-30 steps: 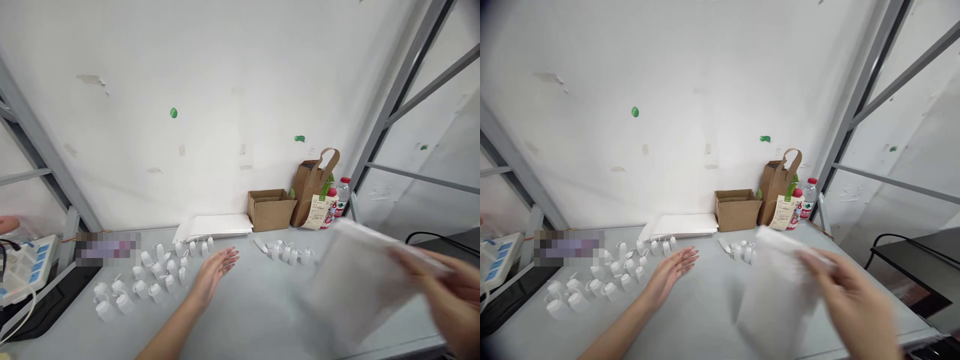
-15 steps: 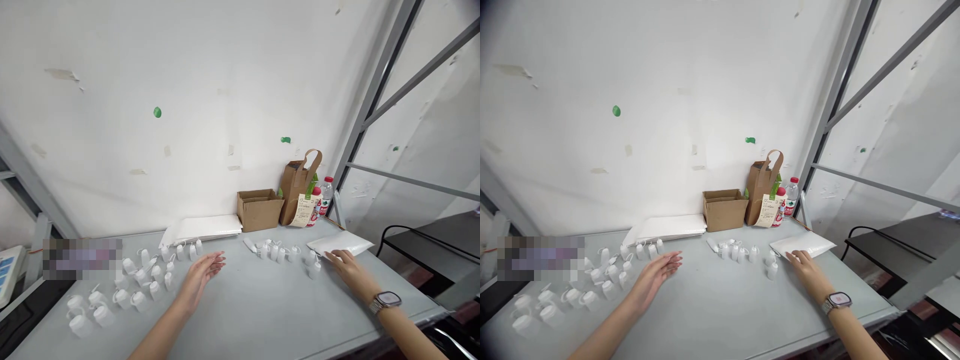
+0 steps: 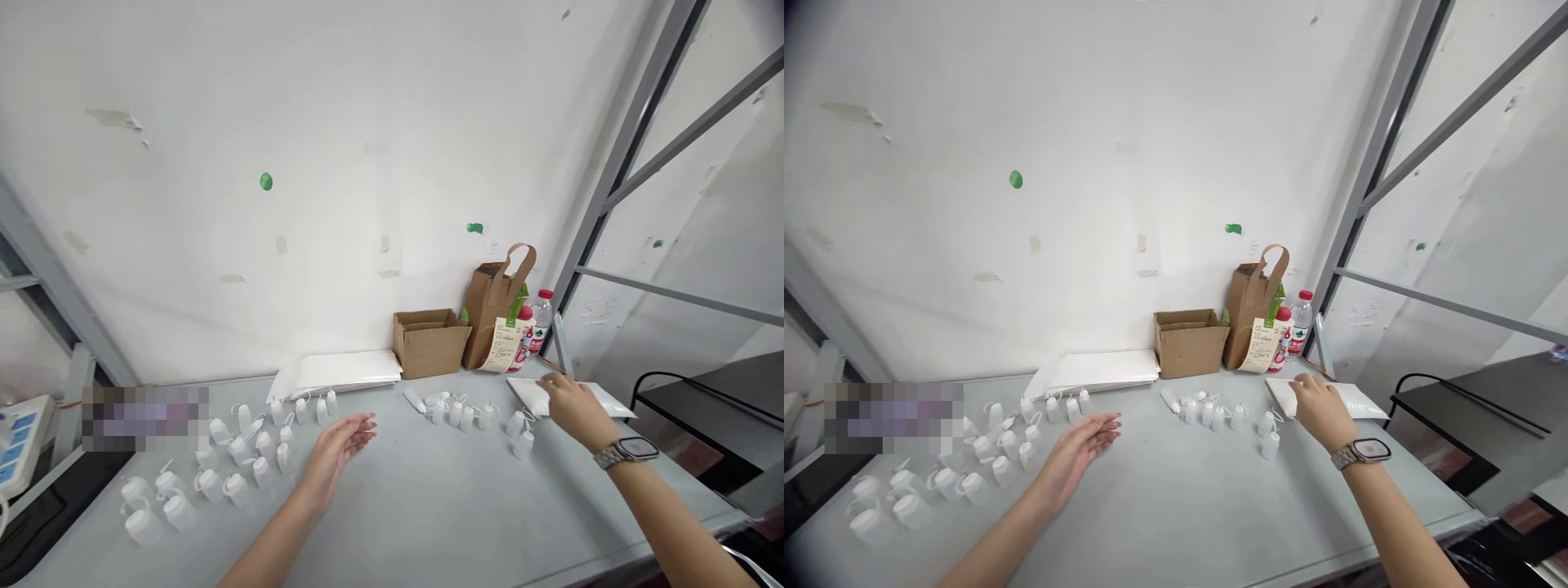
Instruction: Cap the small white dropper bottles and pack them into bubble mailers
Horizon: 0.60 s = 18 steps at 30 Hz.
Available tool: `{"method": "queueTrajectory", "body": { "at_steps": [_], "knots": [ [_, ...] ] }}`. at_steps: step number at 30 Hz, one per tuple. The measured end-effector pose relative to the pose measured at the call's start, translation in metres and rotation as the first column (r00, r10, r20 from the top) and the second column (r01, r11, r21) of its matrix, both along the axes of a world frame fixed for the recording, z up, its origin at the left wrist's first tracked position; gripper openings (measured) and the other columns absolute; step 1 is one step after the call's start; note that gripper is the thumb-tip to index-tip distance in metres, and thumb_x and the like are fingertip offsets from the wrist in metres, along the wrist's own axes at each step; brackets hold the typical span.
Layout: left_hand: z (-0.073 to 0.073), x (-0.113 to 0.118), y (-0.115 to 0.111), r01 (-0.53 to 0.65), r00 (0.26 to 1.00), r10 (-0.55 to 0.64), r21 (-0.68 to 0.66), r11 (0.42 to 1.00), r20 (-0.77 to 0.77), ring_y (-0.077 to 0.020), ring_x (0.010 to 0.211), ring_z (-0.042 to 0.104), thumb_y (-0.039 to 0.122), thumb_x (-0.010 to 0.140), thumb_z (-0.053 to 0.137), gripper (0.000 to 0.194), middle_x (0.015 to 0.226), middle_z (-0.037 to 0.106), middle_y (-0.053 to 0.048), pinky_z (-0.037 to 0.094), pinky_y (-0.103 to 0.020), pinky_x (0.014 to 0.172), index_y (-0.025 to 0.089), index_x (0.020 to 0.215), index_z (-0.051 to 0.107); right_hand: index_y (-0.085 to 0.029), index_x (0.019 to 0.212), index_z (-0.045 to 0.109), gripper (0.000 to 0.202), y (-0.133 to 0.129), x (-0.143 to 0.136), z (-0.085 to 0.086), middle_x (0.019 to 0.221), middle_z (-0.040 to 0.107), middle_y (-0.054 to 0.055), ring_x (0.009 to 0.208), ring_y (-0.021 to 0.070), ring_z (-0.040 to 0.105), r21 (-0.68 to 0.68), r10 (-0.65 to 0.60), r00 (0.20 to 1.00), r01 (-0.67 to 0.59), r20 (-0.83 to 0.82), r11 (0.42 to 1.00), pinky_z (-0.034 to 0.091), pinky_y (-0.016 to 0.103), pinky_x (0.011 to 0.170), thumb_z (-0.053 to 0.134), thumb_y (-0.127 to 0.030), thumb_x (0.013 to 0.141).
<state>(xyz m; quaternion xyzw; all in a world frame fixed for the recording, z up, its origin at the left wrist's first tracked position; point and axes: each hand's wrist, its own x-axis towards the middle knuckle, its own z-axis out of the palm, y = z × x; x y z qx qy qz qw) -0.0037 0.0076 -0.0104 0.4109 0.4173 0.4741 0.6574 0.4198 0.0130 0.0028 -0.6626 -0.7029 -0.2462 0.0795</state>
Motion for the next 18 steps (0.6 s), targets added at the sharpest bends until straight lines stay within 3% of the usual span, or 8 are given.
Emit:
{"method": "queueTrajectory", "body": {
  "at_steps": [3, 5, 9, 11, 14, 18],
  "knots": [
    [-0.002, 0.002, 0.000, 0.010, 1.000, -0.009, 0.008, 1.000, -0.027, -0.0203, 0.087, 0.060, 0.039, 0.071, 0.063, 0.031, 0.092, 0.068, -0.009, 0.042, -0.031, 0.085, 0.017, 0.091, 0.069, -0.010, 0.097, 0.065, 0.034, 0.008, -0.056, 0.032, 0.099, 0.062, 0.016, 0.089, 0.0269, 0.056, 0.211, 0.188, 0.980, -0.171, -0.063, 0.962, 0.045, 0.040, 0.077, 0.039, -0.004, 0.076],
    [-0.002, 0.003, 0.000, 0.010, 0.999, -0.010, 0.012, 1.000, -0.053, -0.0199, 0.086, 0.060, 0.040, 0.071, 0.062, 0.031, 0.090, 0.068, -0.009, 0.041, -0.031, 0.083, 0.017, 0.091, 0.069, -0.013, 0.099, 0.063, 0.035, 0.018, -0.108, 0.043, 0.099, 0.061, 0.012, 0.091, 0.0230, 0.055, 0.221, 0.386, 0.911, -0.351, -0.144, 0.910, 0.044, 0.036, 0.082, 0.038, -0.005, 0.077],
    [-0.002, 0.004, 0.001, -0.002, 0.998, 0.002, 0.001, 1.000, -0.058, -0.0183, 0.082, 0.060, 0.040, 0.069, 0.063, 0.032, 0.088, 0.068, -0.008, 0.041, -0.029, 0.080, 0.017, 0.090, 0.068, -0.015, 0.106, 0.060, 0.032, 0.046, -0.211, 0.034, 0.112, 0.057, 0.010, 0.098, 0.0205, 0.051, -0.025, 0.500, 0.854, -0.508, -0.140, 0.861, 0.041, 0.031, 0.082, 0.041, -0.006, 0.081],
    [-0.004, 0.004, 0.002, -0.017, 0.998, 0.016, -0.013, 1.000, -0.059, -0.0181, 0.080, 0.061, 0.040, 0.067, 0.064, 0.032, 0.085, 0.068, -0.008, 0.041, -0.029, 0.078, 0.017, 0.089, 0.068, -0.015, 0.112, 0.056, 0.031, 0.064, -0.247, 0.023, 0.117, 0.054, 0.011, 0.102, 0.0224, 0.048, -0.058, 0.527, 0.842, -0.535, -0.115, 0.843, 0.039, 0.033, 0.083, 0.048, -0.012, 0.083],
    [-0.005, 0.005, 0.002, -0.021, 0.998, 0.020, -0.013, 1.000, -0.053, -0.0181, 0.078, 0.061, 0.040, 0.066, 0.065, 0.033, 0.084, 0.069, -0.008, 0.042, -0.029, 0.076, 0.016, 0.088, 0.068, -0.012, 0.112, 0.056, 0.034, 0.093, -0.274, 0.009, 0.113, 0.056, 0.015, 0.102, 0.0259, 0.047, -0.077, 0.537, 0.838, -0.545, -0.098, 0.835, 0.037, 0.035, 0.083, 0.060, -0.020, 0.079],
    [-0.002, 0.007, 0.000, -0.019, 0.999, 0.018, -0.018, 1.000, -0.040, -0.0179, 0.077, 0.061, 0.038, 0.066, 0.064, 0.032, 0.083, 0.069, -0.008, 0.042, -0.028, 0.075, 0.015, 0.087, 0.068, -0.011, 0.082, 0.066, 0.011, 0.117, -0.275, 0.008, 0.088, 0.061, 0.014, 0.089, 0.0236, 0.051, -0.054, 0.526, 0.843, -0.534, -0.117, 0.844, 0.038, 0.032, 0.074, 0.056, -0.016, 0.082]
  ]
}}
